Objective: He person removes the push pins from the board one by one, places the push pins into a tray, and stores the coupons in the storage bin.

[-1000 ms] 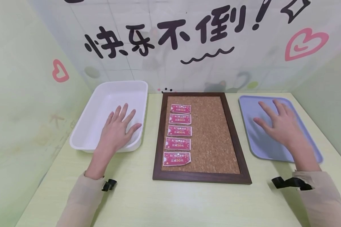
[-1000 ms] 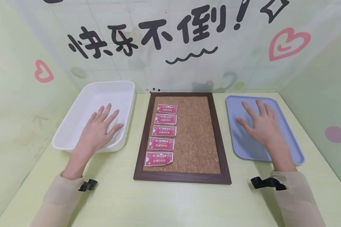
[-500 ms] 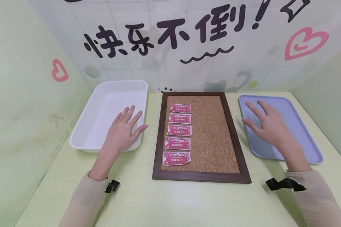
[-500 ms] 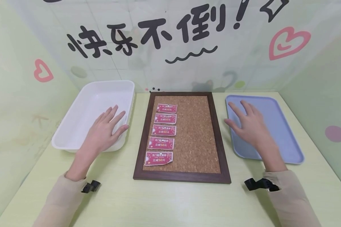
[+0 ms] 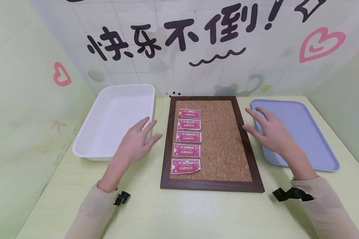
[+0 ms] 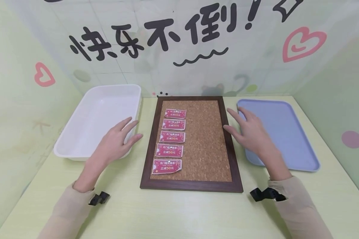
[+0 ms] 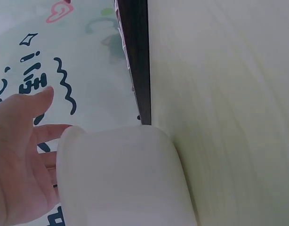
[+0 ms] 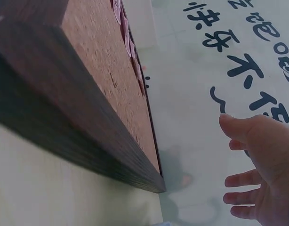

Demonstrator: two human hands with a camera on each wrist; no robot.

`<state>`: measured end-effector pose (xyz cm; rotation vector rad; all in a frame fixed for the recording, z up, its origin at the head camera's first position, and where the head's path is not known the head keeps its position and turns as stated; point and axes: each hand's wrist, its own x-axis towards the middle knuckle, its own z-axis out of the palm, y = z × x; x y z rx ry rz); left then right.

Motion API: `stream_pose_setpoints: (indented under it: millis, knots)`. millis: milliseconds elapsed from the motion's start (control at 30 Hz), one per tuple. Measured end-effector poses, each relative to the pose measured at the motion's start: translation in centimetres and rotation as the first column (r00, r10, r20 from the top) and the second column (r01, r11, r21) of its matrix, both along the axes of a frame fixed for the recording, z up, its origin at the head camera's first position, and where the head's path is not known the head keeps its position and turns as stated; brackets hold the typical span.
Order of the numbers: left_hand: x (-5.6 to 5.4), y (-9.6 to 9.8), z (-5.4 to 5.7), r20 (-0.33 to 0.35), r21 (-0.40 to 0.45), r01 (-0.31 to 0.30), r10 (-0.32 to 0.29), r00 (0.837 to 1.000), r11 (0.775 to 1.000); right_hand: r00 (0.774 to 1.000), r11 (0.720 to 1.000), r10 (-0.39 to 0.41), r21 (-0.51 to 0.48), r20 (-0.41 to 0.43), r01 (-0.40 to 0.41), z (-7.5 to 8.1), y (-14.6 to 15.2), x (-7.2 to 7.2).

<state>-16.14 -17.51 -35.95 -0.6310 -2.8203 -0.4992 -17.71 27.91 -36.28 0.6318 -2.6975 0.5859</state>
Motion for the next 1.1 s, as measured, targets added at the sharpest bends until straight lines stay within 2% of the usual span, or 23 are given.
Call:
stream_pose_setpoints:
  millis: [233, 367, 467, 633, 767, 1000, 1100]
  knots:
    - [0.2, 0.9, -0.3, 0.030, 0.032, 0.027, -0.028, 0.999, 0.999, 0.999, 0.999, 0.036, 0.016, -0.002, -0.036, 0.1, -1.9, 0.1]
    - [0.4, 1.5, -0.4, 0.047, 0.038, 0.039, -0.040, 0.998, 0.999, 0.998, 0.998, 0.057, 0.017, 0.027, -0.057, 0.1, -3.0, 0.4]
    - [0.5, 2.0, -0.5, 0.046, 0.034, 0.053, -0.054, 0.997, 0.998, 0.997, 0.997, 0.076, 0.017, 0.029, -0.077, -0.1, -3.7, 0.4]
    - [0.8, 2.7, -0.6, 0.031, 0.050, 0.094, -0.095, 0.995, 0.994, 0.992, 0.992, 0.127, 0.010, -0.012, -0.126, -0.6, -4.7, 0.3]
    - [0.9, 3.3, -0.8, 0.041, 0.077, 0.125, -0.129, 0.991, 0.989, 0.989, 0.990, 0.144, -0.001, 0.013, -0.144, -0.7, -5.5, 0.3]
    - [1.1, 4.2, -1.0, 0.116, 0.109, 0.155, -0.168, 0.979, 0.982, 0.982, 0.984, 0.176, -0.013, 0.071, -0.176, -0.9, -7.3, 0.4]
    - [1.3, 4.4, -1.2, 0.181, 0.146, 0.166, -0.191, 0.965, 0.975, 0.978, 0.980, 0.197, -0.019, 0.068, -0.197, -1.0, -8.1, 0.6]
